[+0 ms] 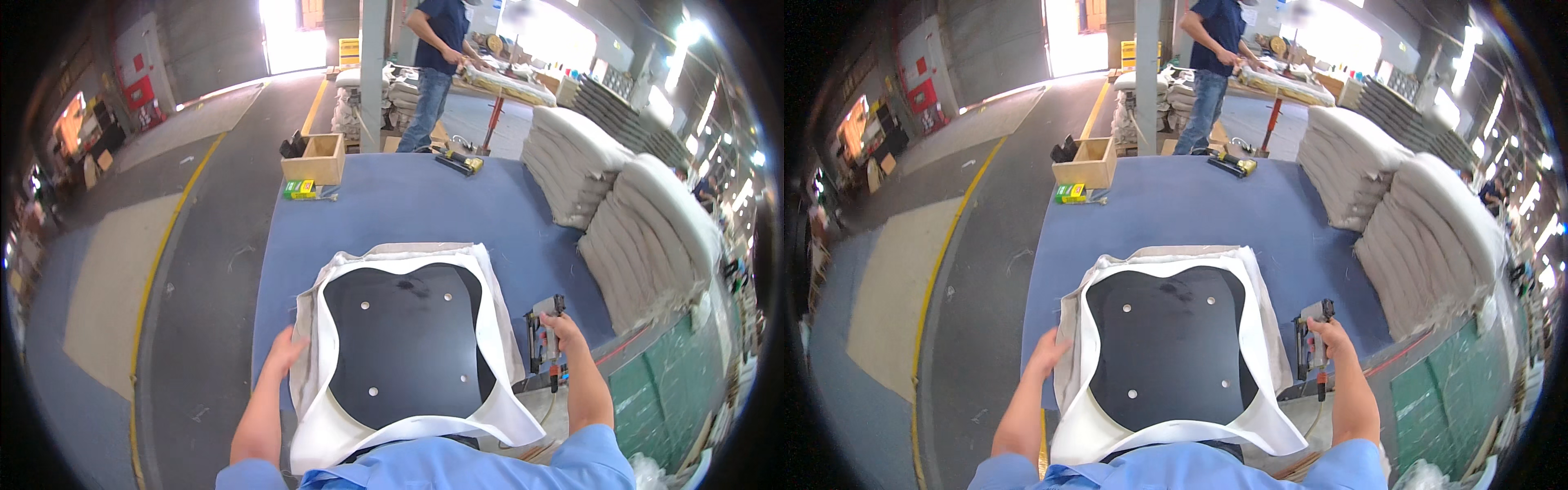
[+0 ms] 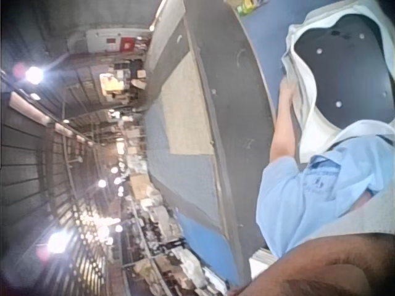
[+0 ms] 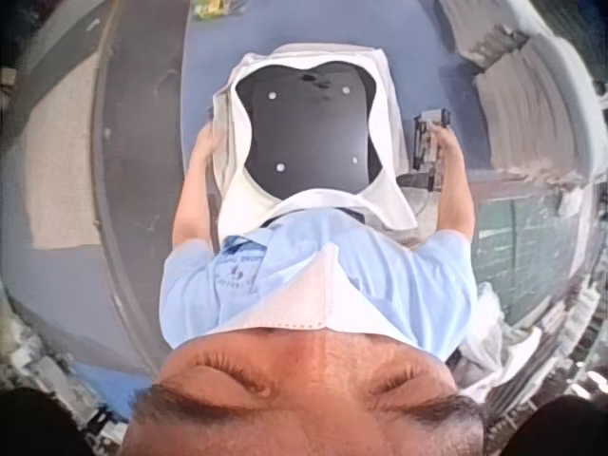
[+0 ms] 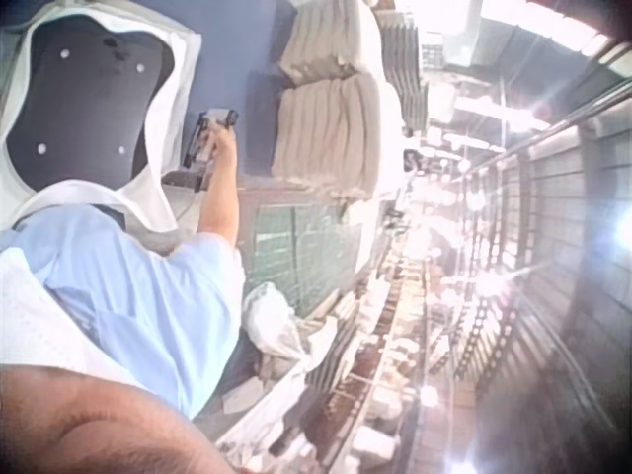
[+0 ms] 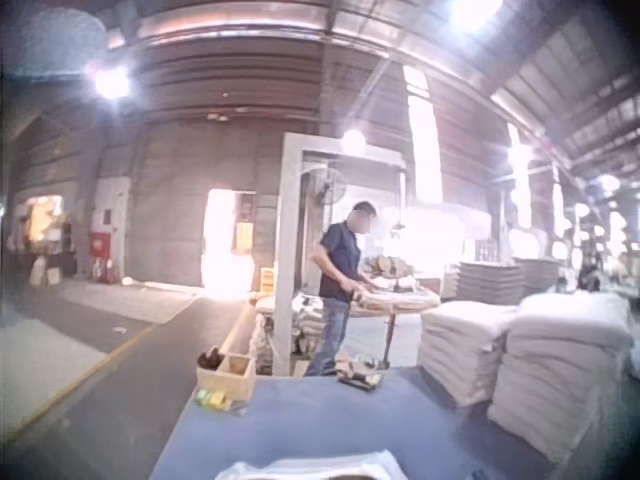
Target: The person wraps a white fabric cover around a black cushion base, folds the edges, and uses a staple gun to secure the fabric. The person repeatedly adjusts and staples the fabric to ensure a tight fit.
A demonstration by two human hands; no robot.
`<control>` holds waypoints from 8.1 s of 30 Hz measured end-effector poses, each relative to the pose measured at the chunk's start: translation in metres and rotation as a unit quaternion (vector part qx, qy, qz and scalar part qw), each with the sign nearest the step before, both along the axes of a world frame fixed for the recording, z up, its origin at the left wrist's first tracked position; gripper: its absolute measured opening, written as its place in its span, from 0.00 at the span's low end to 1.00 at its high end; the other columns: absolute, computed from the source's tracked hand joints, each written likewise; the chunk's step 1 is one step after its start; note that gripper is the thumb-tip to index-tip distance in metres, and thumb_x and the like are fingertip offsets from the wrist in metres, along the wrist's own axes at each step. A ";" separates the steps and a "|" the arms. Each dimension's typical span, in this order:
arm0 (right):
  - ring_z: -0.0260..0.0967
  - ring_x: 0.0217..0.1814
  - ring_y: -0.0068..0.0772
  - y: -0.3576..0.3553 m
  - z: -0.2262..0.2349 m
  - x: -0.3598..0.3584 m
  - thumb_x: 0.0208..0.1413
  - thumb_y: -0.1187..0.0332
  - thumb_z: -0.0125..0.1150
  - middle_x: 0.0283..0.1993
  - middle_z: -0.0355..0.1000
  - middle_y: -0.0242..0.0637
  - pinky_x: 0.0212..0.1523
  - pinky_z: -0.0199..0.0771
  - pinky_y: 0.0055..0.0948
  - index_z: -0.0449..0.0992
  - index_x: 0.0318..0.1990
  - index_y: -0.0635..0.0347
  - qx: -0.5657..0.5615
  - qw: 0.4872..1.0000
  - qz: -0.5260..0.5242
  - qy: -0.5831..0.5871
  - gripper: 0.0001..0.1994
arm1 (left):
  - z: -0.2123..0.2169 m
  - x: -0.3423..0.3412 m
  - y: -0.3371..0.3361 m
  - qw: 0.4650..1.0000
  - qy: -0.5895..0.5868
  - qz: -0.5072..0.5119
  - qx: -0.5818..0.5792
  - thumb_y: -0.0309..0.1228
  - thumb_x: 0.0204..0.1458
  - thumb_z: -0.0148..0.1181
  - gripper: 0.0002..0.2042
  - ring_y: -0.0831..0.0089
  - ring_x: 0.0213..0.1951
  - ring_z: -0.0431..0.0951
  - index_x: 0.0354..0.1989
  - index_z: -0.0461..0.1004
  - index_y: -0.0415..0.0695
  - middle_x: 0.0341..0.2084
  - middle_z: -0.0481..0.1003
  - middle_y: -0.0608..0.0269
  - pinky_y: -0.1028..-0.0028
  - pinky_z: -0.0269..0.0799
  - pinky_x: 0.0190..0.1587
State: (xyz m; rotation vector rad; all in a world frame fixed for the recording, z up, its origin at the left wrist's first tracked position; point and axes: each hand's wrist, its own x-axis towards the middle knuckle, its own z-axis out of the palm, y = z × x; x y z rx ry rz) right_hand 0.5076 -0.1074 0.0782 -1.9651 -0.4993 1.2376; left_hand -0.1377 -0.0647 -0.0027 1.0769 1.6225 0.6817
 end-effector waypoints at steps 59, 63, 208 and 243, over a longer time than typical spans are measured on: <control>0.78 0.44 0.25 -0.221 -0.095 -0.167 0.63 0.71 0.62 0.42 0.80 0.30 0.44 0.79 0.29 0.81 0.54 0.62 0.140 0.930 -0.015 0.340 0.13 | 0.048 -0.053 -0.231 0.936 -0.234 0.255 -0.058 0.41 0.60 0.61 0.24 0.57 0.54 0.77 0.60 0.71 0.42 0.56 0.74 0.54 0.56 0.74 0.54; 0.77 0.39 0.29 -0.228 -0.081 -0.131 0.61 0.59 0.65 0.33 0.80 0.34 0.43 0.77 0.34 0.82 0.43 0.65 0.034 0.978 0.194 0.066 0.16 | 0.046 -0.082 -0.212 0.953 -0.118 0.190 -0.204 0.43 0.57 0.65 0.26 0.56 0.55 0.75 0.60 0.70 0.44 0.58 0.72 0.55 0.55 0.71 0.54; 0.76 0.36 0.33 0.280 -0.109 -0.115 0.43 0.70 0.69 0.36 0.80 0.40 0.38 0.76 0.36 0.84 0.40 0.66 0.081 0.962 0.248 0.083 0.15 | -0.029 0.342 0.289 0.962 0.004 -0.272 -0.028 0.30 0.63 0.57 0.10 0.76 0.32 0.77 0.40 0.82 0.38 0.30 0.81 0.63 0.70 0.73 0.36; 0.81 0.41 0.52 0.276 -0.113 -0.128 0.39 0.58 0.71 0.37 0.81 0.57 0.43 0.78 0.43 0.83 0.33 0.70 0.071 0.955 0.271 -0.100 0.21 | -0.021 0.345 0.280 0.946 0.108 -0.290 0.095 0.33 0.62 0.57 0.09 0.66 0.37 0.81 0.40 0.81 0.40 0.33 0.81 0.56 0.67 0.74 0.44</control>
